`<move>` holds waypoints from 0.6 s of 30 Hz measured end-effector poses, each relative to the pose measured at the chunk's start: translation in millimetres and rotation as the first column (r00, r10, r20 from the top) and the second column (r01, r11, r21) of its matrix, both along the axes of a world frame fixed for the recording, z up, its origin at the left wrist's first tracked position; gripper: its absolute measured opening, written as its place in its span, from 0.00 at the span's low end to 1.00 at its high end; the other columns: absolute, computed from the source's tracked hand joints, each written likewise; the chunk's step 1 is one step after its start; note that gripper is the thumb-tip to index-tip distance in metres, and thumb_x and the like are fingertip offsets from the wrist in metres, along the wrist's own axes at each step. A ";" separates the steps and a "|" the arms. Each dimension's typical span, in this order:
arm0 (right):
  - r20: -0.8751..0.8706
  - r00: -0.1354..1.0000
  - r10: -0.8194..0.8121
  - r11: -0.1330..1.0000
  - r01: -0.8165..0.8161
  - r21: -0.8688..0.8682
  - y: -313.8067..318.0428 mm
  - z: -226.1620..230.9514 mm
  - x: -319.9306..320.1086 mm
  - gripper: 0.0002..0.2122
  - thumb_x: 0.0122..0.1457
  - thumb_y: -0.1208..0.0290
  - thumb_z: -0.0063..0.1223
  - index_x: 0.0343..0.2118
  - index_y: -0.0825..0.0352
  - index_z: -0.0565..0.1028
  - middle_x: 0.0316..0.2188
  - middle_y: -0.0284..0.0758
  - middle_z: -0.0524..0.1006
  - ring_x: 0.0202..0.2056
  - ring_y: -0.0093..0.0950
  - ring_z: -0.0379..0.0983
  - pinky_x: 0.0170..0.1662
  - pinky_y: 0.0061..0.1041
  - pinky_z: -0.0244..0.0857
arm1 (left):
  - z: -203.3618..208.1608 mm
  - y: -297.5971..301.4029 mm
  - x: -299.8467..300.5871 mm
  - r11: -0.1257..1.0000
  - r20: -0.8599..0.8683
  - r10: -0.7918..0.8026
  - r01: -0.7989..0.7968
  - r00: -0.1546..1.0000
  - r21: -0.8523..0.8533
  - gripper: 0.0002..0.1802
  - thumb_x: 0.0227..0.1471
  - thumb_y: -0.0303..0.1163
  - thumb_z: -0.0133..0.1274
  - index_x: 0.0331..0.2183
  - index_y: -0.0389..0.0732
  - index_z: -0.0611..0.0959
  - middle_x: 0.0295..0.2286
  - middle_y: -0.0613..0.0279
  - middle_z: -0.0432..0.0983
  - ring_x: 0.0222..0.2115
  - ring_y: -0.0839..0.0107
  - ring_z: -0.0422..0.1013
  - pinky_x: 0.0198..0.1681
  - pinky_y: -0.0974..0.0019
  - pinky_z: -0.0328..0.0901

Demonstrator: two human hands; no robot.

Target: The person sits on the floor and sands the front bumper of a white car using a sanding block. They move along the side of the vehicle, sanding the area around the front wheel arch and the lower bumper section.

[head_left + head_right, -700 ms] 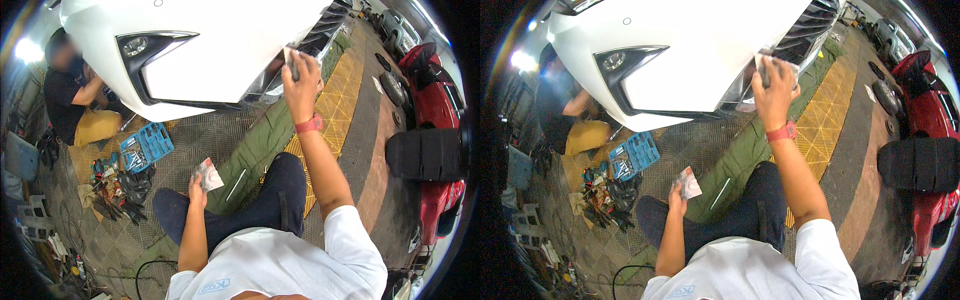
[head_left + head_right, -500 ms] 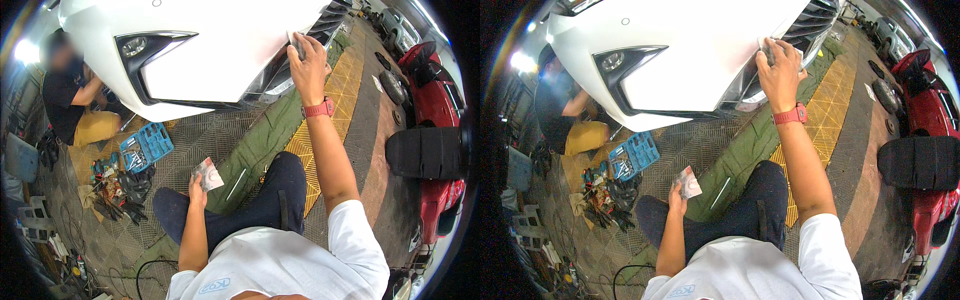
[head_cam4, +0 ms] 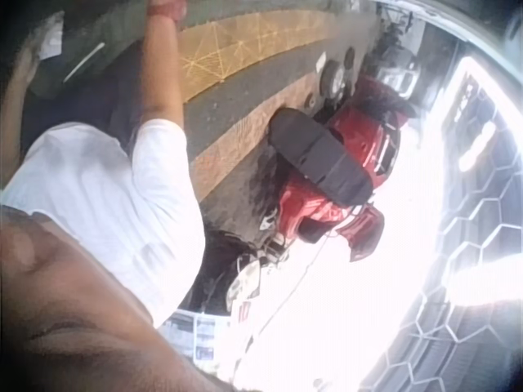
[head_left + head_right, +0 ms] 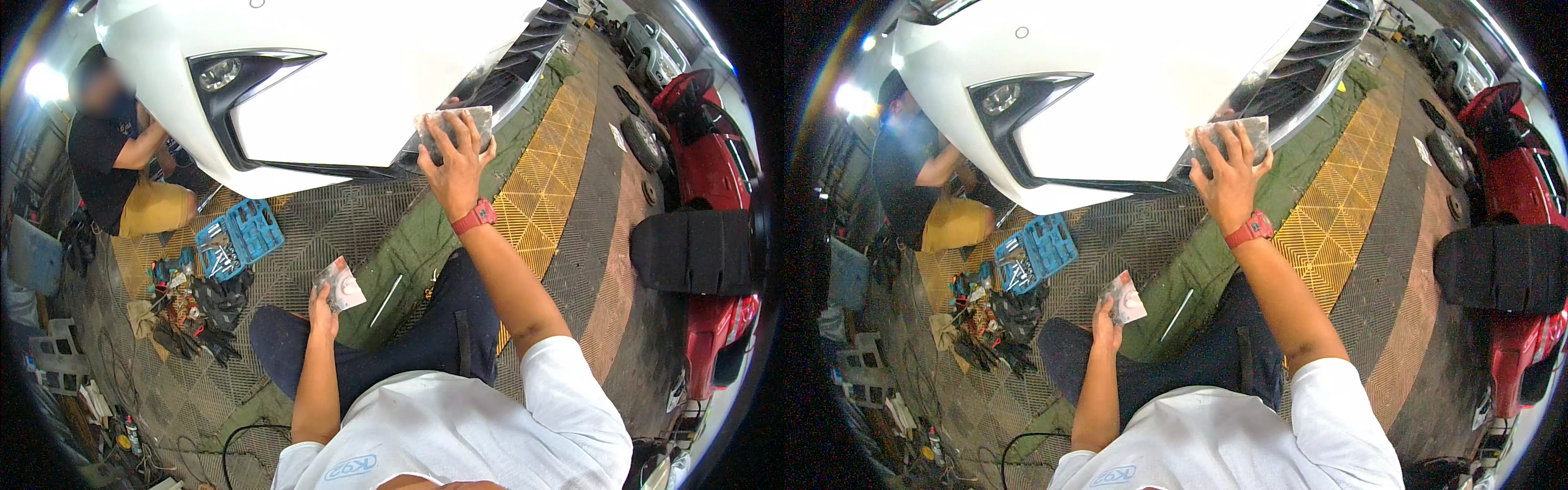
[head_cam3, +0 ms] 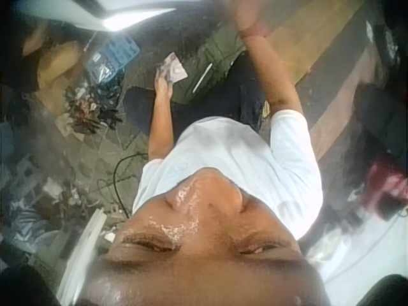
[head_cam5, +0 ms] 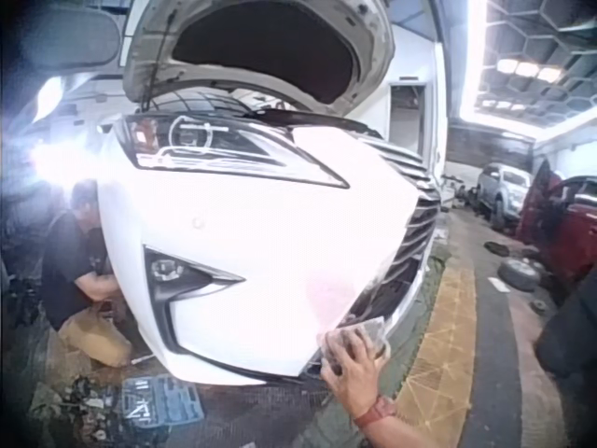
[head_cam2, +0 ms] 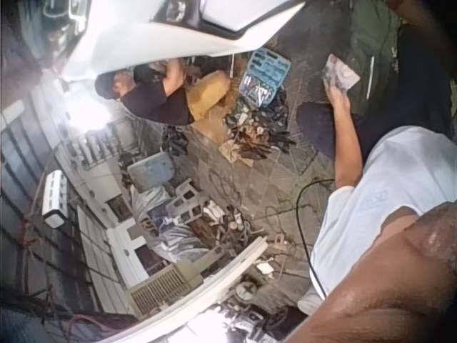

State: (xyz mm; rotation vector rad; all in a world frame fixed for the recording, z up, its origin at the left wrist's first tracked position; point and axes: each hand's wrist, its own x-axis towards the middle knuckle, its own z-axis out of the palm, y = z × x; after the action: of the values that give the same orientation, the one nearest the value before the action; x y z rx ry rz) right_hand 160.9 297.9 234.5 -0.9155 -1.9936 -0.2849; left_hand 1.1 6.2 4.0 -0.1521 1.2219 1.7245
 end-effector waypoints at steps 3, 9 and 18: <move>0.012 1.000 0.013 0.999 -0.013 -0.038 -8.2 2.4 8.0 0.23 0.52 0.62 0.65 0.54 0.47 0.79 0.58 0.29 0.71 0.67 0.34 0.57 0.64 0.67 0.36 | 0.3 -0.3 0.5 1.000 0.001 0.000 0.000 1.000 0.008 0.31 0.64 0.36 0.52 0.65 0.41 0.65 0.57 0.58 0.71 0.55 0.61 0.71 0.56 0.55 0.68; 0.050 0.999 -0.009 0.997 0.013 -0.082 -9.4 20.6 6.5 0.23 0.53 0.62 0.64 0.55 0.49 0.78 0.59 0.31 0.70 0.67 0.36 0.57 0.64 0.68 0.38 | 3.8 1.4 2.2 0.999 -0.011 0.021 -0.021 1.000 -0.031 0.31 0.64 0.37 0.53 0.64 0.41 0.66 0.57 0.58 0.71 0.56 0.61 0.70 0.57 0.54 0.67; -0.557 0.791 0.253 0.555 -0.591 -0.586 -98.8 -25.4 74.5 0.25 0.56 0.72 0.58 0.59 0.54 0.73 0.57 0.36 0.72 0.61 0.35 0.65 0.62 0.39 0.59 | 35.7 -0.7 8.2 0.990 -0.081 0.040 -0.029 0.996 0.137 0.24 0.65 0.34 0.52 0.60 0.38 0.70 0.53 0.58 0.74 0.52 0.64 0.72 0.57 0.59 0.67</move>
State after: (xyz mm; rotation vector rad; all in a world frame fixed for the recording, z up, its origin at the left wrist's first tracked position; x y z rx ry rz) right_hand 235.5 199.1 209.1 -0.8044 -1.8283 1.0302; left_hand 9.2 5.5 39.6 -0.0201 1.1640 1.8537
